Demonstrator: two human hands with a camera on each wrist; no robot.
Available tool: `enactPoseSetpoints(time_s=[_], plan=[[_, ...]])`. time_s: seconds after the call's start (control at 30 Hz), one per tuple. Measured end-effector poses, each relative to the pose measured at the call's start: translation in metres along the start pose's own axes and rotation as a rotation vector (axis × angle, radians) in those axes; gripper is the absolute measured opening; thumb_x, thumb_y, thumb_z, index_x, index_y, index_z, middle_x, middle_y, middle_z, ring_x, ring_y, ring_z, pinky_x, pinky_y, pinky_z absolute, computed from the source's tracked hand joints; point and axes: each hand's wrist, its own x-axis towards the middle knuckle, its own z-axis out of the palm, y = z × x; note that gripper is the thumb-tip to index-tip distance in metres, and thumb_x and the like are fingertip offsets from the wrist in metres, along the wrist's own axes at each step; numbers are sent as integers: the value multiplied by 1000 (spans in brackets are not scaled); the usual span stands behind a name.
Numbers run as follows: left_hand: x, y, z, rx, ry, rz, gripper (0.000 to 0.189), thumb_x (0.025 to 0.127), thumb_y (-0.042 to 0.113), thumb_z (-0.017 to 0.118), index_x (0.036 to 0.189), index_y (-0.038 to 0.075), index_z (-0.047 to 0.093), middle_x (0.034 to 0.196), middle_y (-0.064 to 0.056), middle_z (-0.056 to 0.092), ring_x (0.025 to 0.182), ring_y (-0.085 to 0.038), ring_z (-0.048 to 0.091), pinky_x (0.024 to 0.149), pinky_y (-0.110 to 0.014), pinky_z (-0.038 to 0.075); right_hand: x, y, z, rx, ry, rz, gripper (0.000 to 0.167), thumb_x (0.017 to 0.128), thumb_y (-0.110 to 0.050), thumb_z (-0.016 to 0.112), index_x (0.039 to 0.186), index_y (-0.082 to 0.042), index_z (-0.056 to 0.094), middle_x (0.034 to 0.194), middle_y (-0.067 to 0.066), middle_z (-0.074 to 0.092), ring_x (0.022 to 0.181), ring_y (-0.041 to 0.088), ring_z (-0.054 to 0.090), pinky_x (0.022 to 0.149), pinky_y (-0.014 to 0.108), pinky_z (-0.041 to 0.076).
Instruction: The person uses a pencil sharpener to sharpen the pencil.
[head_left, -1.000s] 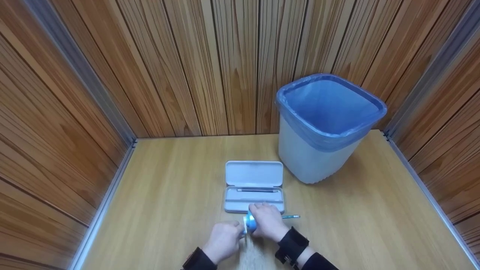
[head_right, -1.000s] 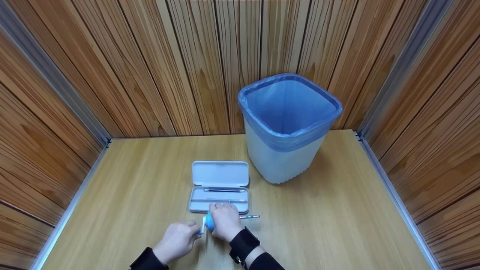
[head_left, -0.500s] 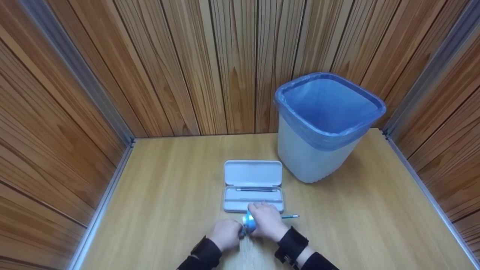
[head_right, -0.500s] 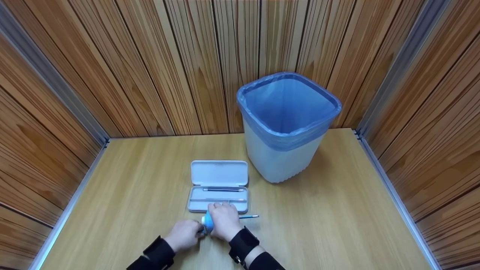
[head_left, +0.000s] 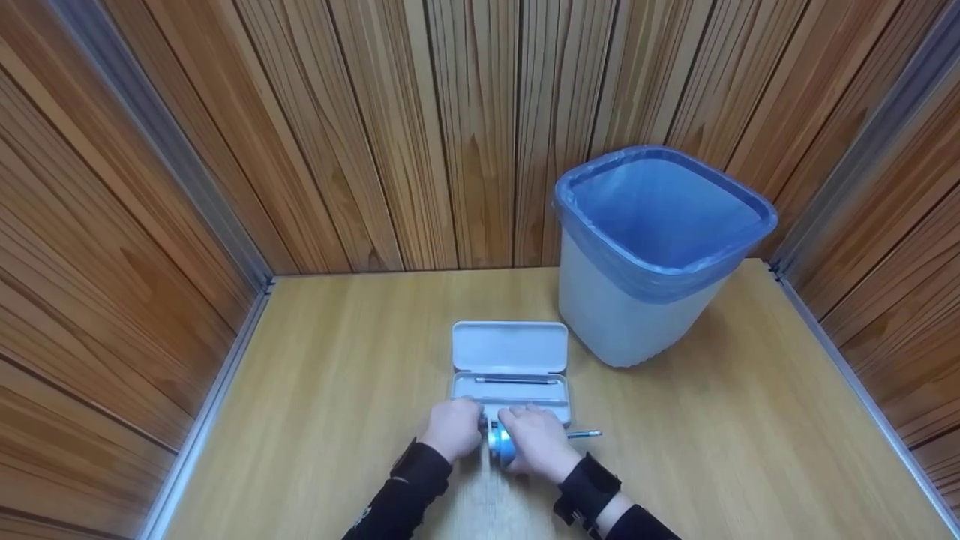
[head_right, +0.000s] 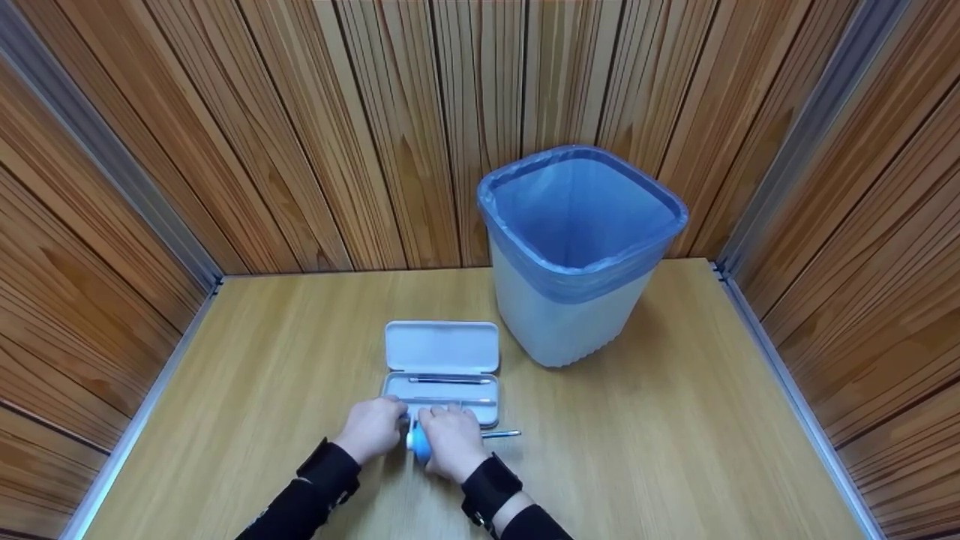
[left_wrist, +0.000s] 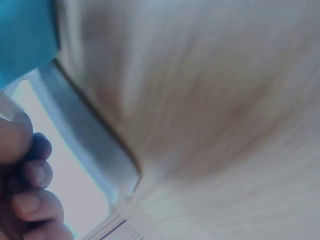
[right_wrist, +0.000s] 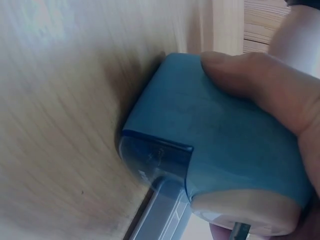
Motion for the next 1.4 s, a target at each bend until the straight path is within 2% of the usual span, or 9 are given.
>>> enactPoseSetpoints(time_s=[0.23,0.37,0.47,0.6,0.77,0.87,0.97,1.2,1.4], plan=[[-8,4,-12,81,105,61,3,80,12,69,77,14,69,70,3,56,59,-12,49,58,-28,44,-1,-1,2,-20,-10,19,60,60,-36,91,107,-16,61,100,2,69,90,26,63,77,43,53],[-17,7,-20,141,233,159,1,81,15,70,80,15,70,69,4,57,56,-11,47,53,-25,40,0,0,1,-11,-16,37,61,61,-36,90,110,-16,61,104,4,70,95,28,64,79,45,53],[-26,9,-24,188,345,245,6,80,18,74,77,16,70,67,5,58,54,-9,47,50,-23,37,0,1,0,-13,10,30,59,62,-36,90,110,-15,61,103,5,70,95,30,65,78,46,53],[-40,12,-22,202,444,321,9,75,20,78,74,18,69,66,7,60,53,-8,49,48,-21,35,-1,3,-1,-2,41,22,56,64,-36,88,107,-15,62,97,3,69,89,27,64,74,42,52],[-56,15,-13,187,487,363,14,70,19,80,73,18,67,66,7,59,53,-8,50,48,-21,32,-1,4,0,24,35,24,54,64,-37,88,106,-16,61,95,1,68,87,25,63,73,41,51],[-65,15,-8,167,465,373,17,66,15,80,73,17,65,64,7,55,52,-7,47,47,-21,30,0,3,1,20,33,19,54,64,-36,89,106,-16,62,95,0,68,85,24,63,72,39,51],[-71,16,-4,144,404,370,17,67,13,78,74,17,63,63,7,52,52,-7,45,48,-21,29,0,2,2,7,34,16,54,62,-34,90,104,-16,62,94,0,68,83,22,61,70,38,50],[-70,15,6,89,179,335,13,73,15,75,75,17,63,62,8,50,52,-7,40,50,-21,25,1,1,1,14,-14,48,54,63,-34,90,106,-17,61,98,1,68,88,24,62,75,41,51],[-61,11,21,30,-19,232,16,80,23,73,70,18,62,64,7,53,55,-9,45,55,-24,35,1,0,1,18,-21,49,56,63,-35,89,107,-16,61,99,1,68,90,24,62,77,43,51]])
